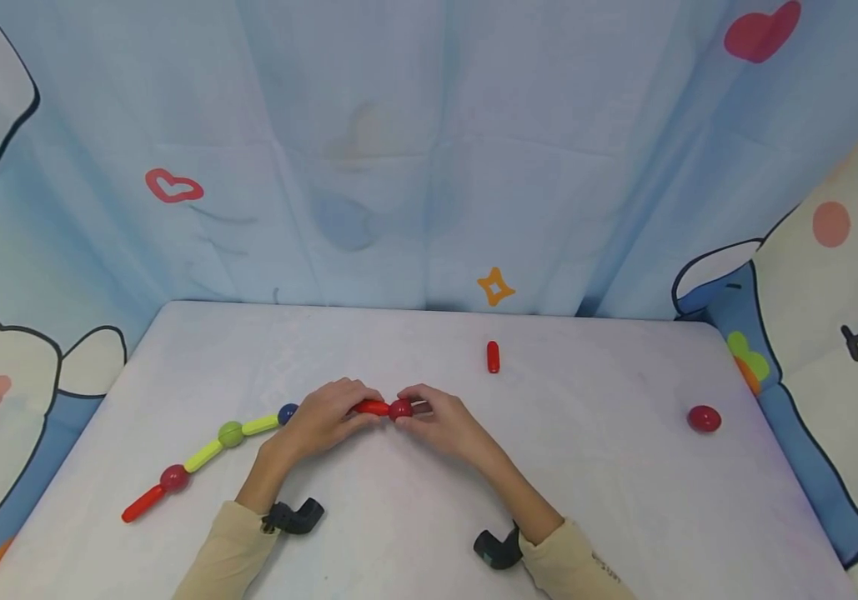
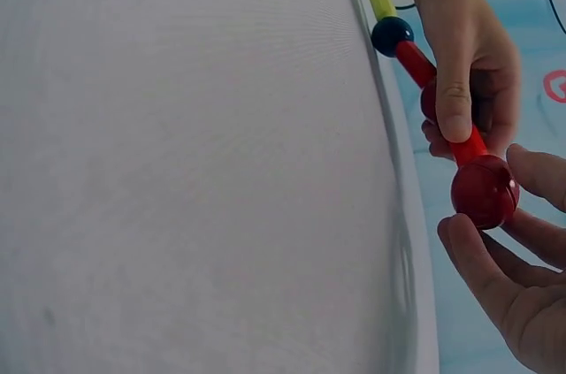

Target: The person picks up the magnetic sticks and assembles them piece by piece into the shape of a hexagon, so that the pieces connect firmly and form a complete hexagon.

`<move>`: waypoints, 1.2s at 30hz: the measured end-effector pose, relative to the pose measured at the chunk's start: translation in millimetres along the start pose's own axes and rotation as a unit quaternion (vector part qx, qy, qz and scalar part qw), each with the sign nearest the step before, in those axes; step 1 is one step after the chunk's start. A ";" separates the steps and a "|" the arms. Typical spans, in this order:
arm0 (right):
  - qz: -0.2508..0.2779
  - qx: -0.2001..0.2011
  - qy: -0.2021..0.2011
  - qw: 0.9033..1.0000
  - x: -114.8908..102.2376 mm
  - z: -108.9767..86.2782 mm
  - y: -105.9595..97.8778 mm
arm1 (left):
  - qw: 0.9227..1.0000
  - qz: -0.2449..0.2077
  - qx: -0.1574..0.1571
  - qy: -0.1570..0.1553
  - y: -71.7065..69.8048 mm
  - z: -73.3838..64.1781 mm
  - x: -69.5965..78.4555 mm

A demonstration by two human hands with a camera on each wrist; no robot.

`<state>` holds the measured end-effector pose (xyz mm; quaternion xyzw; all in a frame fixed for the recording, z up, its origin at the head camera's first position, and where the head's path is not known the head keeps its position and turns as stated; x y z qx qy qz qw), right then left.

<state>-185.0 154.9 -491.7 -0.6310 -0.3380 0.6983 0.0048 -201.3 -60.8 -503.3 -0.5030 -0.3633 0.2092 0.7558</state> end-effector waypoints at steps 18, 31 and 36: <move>0.084 -0.006 0.024 0.996 12.3 4.4 -1.5 | 1.000 -0.006 0.005 0.006 1.2 -3.2 0.8; 0.150 -0.022 0.046 0.987 18.6 5.2 -5.0 | 1.000 -0.023 0.000 0.007 1.7 -1.0 1.3; 0.152 -0.032 0.048 0.987 19.5 5.7 -6.0 | 1.000 -0.021 -0.006 0.005 1.7 -1.0 1.3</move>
Point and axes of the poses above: each hand's wrist, its own z-axis towards the middle knuckle, its own y-axis out of the palm, x = y × z, the point moved 2 cm from there along z, towards the middle knuckle, and after that the axes turned 3 degrees about z, right-handed, at the moved point
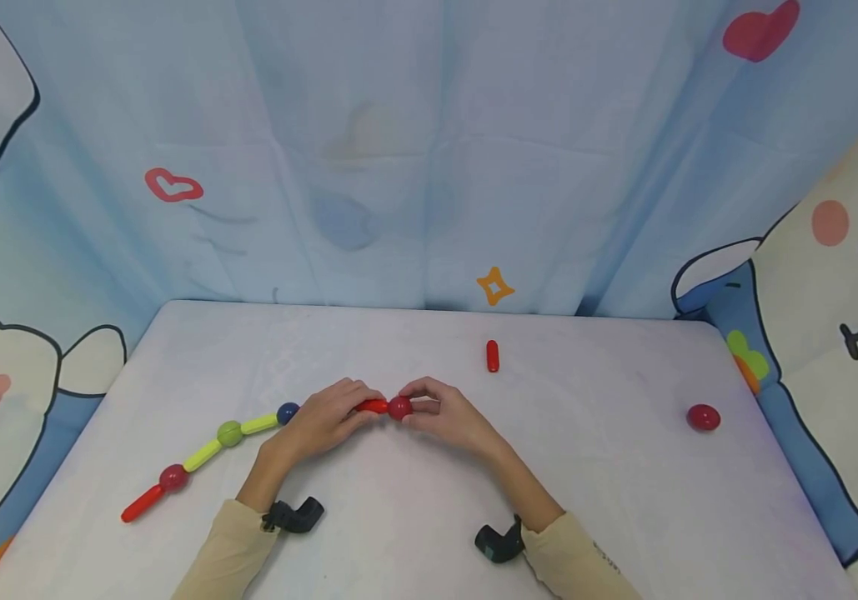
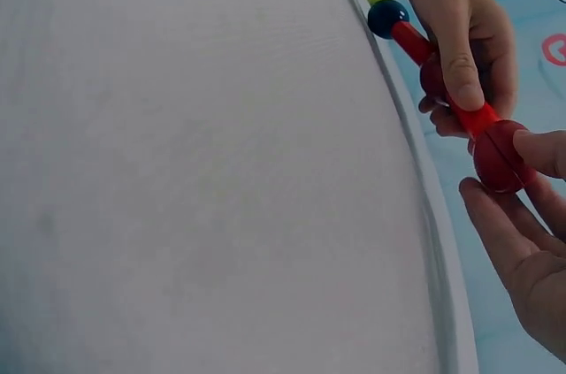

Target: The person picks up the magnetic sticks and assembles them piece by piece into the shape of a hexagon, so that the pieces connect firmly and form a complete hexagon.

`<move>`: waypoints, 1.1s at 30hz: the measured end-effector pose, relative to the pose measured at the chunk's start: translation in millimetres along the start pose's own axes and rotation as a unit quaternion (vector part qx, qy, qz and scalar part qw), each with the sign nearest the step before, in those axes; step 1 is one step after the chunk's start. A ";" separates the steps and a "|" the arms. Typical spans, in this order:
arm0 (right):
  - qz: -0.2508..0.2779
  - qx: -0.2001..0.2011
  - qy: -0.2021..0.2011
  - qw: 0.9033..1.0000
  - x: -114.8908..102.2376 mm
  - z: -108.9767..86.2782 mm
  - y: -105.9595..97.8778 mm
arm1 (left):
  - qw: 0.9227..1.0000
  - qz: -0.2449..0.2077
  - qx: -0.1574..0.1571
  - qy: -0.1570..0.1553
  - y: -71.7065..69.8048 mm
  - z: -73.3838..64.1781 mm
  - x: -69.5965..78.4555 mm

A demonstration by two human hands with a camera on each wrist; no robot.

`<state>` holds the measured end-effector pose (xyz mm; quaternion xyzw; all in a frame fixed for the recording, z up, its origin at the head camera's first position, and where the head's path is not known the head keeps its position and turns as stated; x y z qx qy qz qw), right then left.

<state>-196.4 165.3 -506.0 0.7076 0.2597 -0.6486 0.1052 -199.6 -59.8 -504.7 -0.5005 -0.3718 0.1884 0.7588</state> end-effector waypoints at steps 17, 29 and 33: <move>-0.167 0.152 -0.021 0.974 -14.1 -13.3 -63.3 | 0.999 0.052 0.007 -0.006 -3.8 -1.3 0.3; -0.333 0.140 -0.011 0.932 -1.4 -16.2 -88.7 | 0.990 0.143 -0.013 -0.011 -4.7 -1.8 0.6; -0.372 0.118 0.000 0.921 0.2 -16.0 -86.9 | 0.989 0.146 -0.017 -0.017 -4.4 -2.1 0.5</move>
Point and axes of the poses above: each hand's wrist, its own z-axis towards the middle knuckle, its own y-axis out of the palm, x = y × z, the point moved 2 cm from there along z, towards the middle knuckle, and after that the axes turned 3 degrees about z, right-handed, at the moved point
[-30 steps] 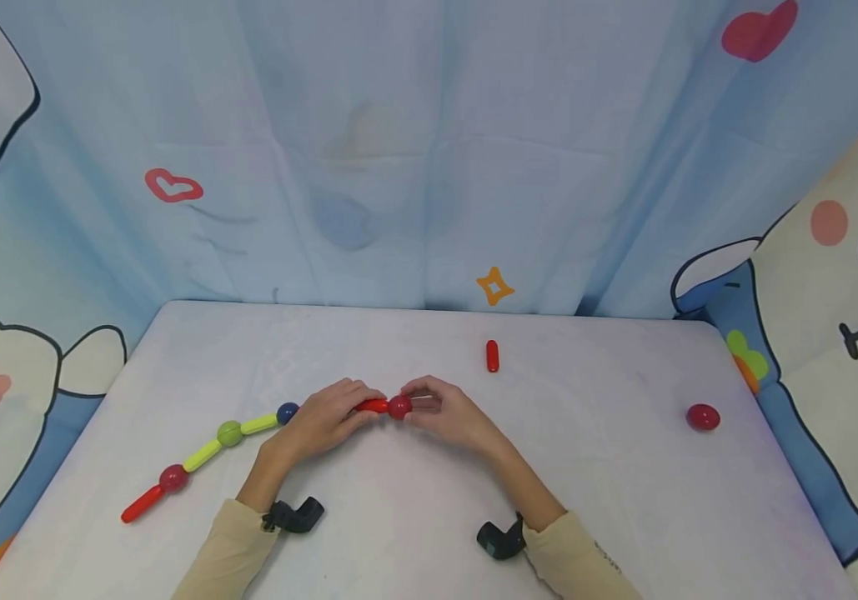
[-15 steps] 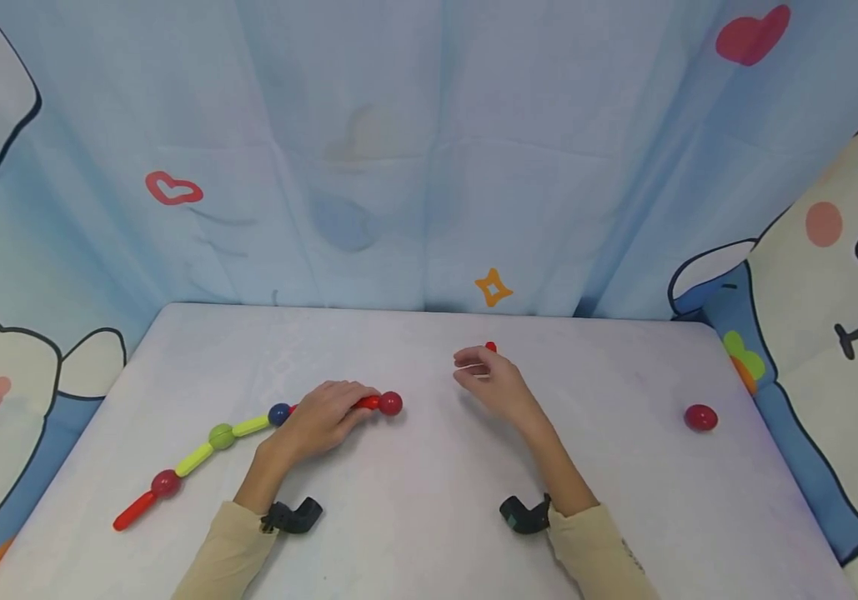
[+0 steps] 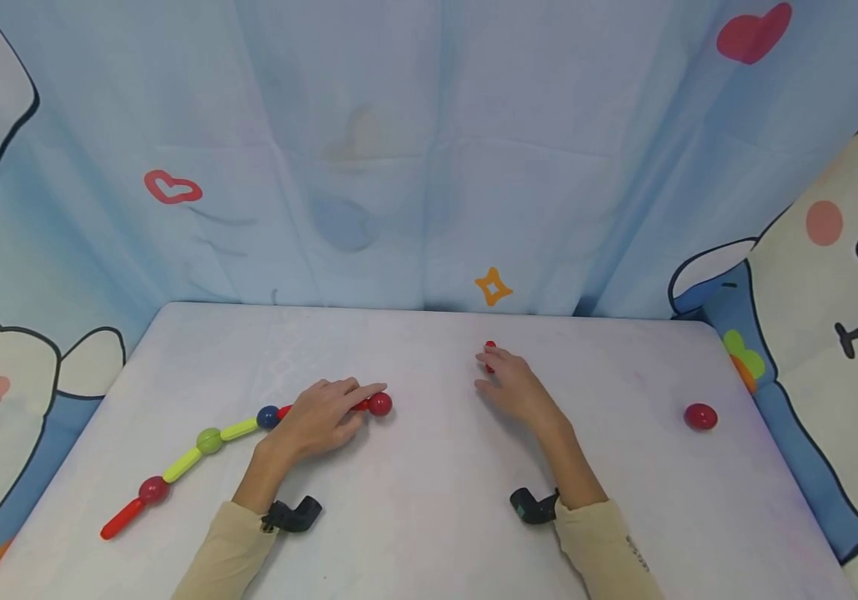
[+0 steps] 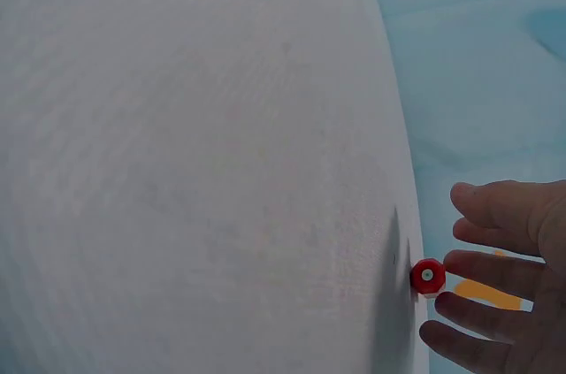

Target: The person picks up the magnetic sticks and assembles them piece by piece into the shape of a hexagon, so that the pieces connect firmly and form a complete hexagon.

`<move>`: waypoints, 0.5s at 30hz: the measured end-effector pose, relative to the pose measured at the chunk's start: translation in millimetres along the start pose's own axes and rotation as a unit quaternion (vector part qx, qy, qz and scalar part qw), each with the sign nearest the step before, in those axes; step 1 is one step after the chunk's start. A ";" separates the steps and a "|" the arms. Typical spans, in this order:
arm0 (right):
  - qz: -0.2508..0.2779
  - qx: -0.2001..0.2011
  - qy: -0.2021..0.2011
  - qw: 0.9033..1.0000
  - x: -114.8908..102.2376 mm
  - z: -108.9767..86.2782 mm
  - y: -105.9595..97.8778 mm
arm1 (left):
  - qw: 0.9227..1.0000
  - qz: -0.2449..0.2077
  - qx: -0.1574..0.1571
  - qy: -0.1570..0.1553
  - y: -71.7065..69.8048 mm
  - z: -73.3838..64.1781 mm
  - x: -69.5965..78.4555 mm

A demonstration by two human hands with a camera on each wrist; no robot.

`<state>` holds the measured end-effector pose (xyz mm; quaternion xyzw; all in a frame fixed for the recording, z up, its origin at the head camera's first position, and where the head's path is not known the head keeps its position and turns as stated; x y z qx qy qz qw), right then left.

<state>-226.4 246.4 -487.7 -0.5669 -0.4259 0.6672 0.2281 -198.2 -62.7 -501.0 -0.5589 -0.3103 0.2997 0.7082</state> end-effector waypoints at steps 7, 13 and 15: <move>-0.020 -0.007 0.028 0.999 -1.6 -1.4 1.7 | 1.000 -0.019 -0.007 0.000 1.2 0.2 -0.5; -0.025 0.004 0.038 0.999 -0.6 -1.5 0.1 | 1.000 -0.022 -0.003 0.004 1.7 1.1 -1.4; -0.028 0.009 0.037 0.999 -0.4 -1.3 -0.2 | 1.000 -0.021 -0.005 0.004 1.8 1.4 -1.1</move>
Point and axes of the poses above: each hand's wrist, its own z-axis towards the middle knuckle, its own y-axis out of the palm, x = y × z, the point moved 2 cm from there along z, towards the middle knuckle, and after that the axes turned 3 degrees about z, right-handed, at the moved point
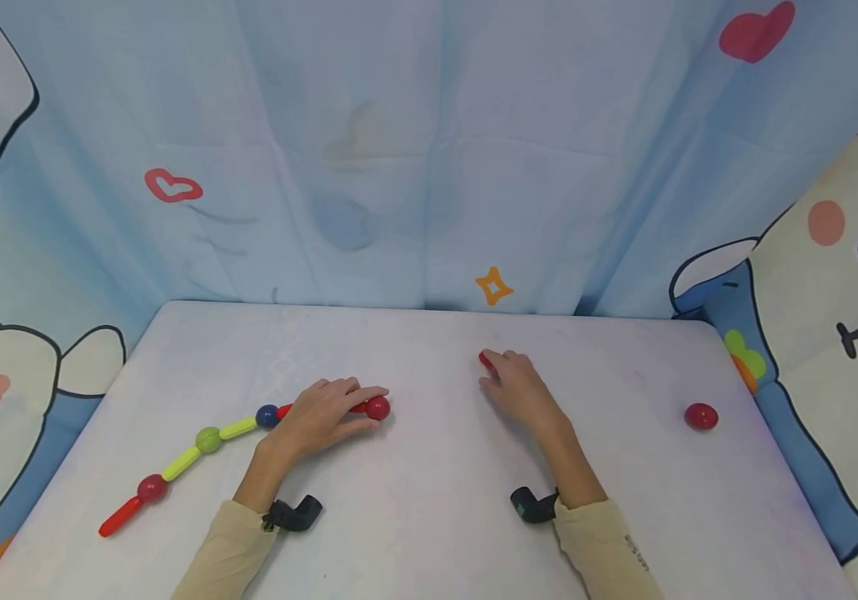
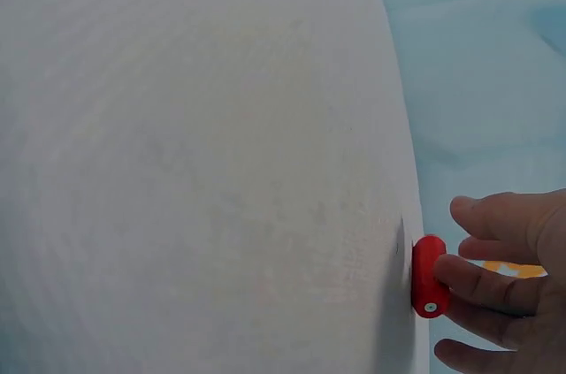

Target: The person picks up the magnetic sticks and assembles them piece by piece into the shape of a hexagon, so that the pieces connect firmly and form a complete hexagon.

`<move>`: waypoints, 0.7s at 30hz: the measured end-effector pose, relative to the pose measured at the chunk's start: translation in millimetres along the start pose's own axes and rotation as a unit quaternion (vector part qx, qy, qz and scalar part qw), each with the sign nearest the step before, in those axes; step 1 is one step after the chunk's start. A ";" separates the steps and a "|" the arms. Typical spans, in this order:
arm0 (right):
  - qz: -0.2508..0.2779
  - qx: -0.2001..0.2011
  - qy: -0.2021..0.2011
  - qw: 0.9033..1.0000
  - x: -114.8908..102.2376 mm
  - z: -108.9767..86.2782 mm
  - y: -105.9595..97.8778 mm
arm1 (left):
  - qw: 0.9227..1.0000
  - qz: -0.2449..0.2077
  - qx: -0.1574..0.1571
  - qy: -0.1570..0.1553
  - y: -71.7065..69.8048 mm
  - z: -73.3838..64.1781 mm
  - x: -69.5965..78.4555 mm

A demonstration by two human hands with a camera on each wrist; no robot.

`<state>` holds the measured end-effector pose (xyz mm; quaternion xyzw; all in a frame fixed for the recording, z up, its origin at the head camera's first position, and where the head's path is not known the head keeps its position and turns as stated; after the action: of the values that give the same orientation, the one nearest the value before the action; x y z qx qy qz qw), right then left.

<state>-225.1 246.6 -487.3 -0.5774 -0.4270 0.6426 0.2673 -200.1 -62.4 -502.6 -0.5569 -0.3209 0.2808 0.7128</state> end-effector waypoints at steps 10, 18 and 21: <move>-0.018 0.013 0.052 0.998 4.0 -0.3 0.1 | 1.000 -0.023 -0.007 0.007 0.0 0.4 2.6; -0.036 -0.013 0.060 0.997 5.6 -1.6 0.2 | 0.999 -0.049 -0.007 0.005 -0.7 0.1 2.7; -0.024 -0.027 0.054 0.998 3.9 -2.1 1.0 | 0.998 -0.064 -0.007 -0.003 -1.0 0.2 2.6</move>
<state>-223.7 249.9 -490.2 -0.6078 -0.4432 0.5918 0.2897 -198.5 -60.5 -501.2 -0.5392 -0.3598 0.2339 0.7246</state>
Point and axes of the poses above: each hand's wrist, its own z-axis towards the middle knuckle, its own y-axis out of the palm, x = y × z, the point moved 2 cm from there along z, towards the middle knuckle, and after that the axes turned 3 degrees about z, right-handed, at the moved point
